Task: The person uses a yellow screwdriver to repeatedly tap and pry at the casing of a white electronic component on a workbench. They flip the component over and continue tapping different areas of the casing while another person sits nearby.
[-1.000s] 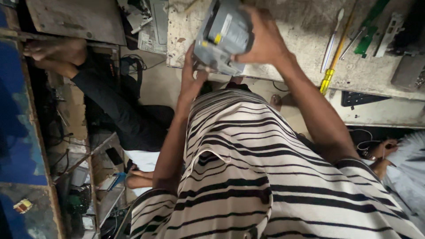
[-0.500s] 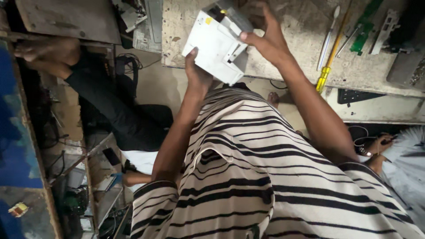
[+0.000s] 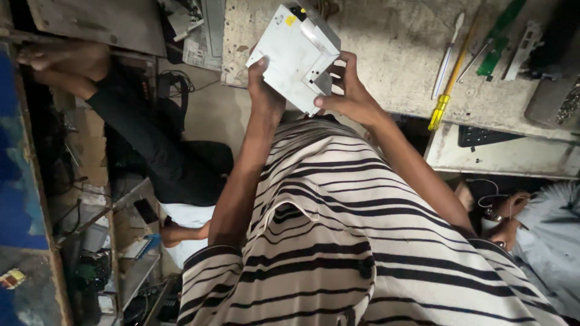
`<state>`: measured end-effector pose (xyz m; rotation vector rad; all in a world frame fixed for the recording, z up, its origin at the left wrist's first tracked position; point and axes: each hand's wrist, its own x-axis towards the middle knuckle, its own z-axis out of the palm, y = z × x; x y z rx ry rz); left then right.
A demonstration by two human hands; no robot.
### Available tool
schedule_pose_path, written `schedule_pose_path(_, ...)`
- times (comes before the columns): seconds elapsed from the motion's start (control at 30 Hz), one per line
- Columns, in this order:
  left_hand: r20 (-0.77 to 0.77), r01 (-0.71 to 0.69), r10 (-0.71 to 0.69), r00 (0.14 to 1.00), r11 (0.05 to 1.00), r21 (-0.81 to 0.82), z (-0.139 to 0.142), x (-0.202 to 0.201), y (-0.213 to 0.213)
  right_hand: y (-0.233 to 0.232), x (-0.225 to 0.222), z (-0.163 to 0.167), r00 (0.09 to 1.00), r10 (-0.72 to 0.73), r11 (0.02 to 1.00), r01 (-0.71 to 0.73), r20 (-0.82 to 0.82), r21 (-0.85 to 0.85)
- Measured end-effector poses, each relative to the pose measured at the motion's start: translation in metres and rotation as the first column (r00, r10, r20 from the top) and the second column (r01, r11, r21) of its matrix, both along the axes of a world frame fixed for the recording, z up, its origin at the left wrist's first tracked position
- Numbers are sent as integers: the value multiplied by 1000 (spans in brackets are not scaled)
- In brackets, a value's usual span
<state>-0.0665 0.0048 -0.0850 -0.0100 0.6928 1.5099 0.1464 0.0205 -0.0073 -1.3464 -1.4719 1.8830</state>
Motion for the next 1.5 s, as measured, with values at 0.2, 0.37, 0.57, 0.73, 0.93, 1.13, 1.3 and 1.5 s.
schedule_pose_path(0.2, -46, -14, 13, 999, 1000, -23, 2, 4, 6, -3, -2, -6, 999, -35, 998, 36, -27, 45)
schedule_pose_path(0.37, -42, -67, 69, 997, 996, 58, 4, 7, 8, -6, -6, 0, 998, -43, 999, 44, -43, 17)
schedule_pose_path(0.57, -98, -59, 68, 993, 994, 90, 10, 7, 14, 2, 2, 8, 997, -53, 992, 58, -47, 108)
schedule_pose_path(0.73, -243, -28, 87, 966, 972, 235, 24, 5, 19, 3, 0, 15, 984, -149, 972, 164, -100, 170)
schedule_pose_path(0.93, -110, -67, 67, 992, 998, 2, 57, 24, 27, 7, -10, 47, 962, -239, 918, 268, -131, 293)
schedule_pose_path(1.13, 121, -129, 114, 986, 983, 128, 90, 36, 18, 12, -27, 94, 970, -237, 877, 236, -50, 419)
schedule_pose_path(1.3, 118, -68, 52, 992, 988, 141, 92, 30, 13, 14, -38, 107, 969, -248, 884, 217, 23, 414)
schedule_pose_path(1.5, 26, -89, 87, 996, 988, 128, 80, 24, 24, 19, -39, 94, 979, -205, 864, 173, 16, 472)
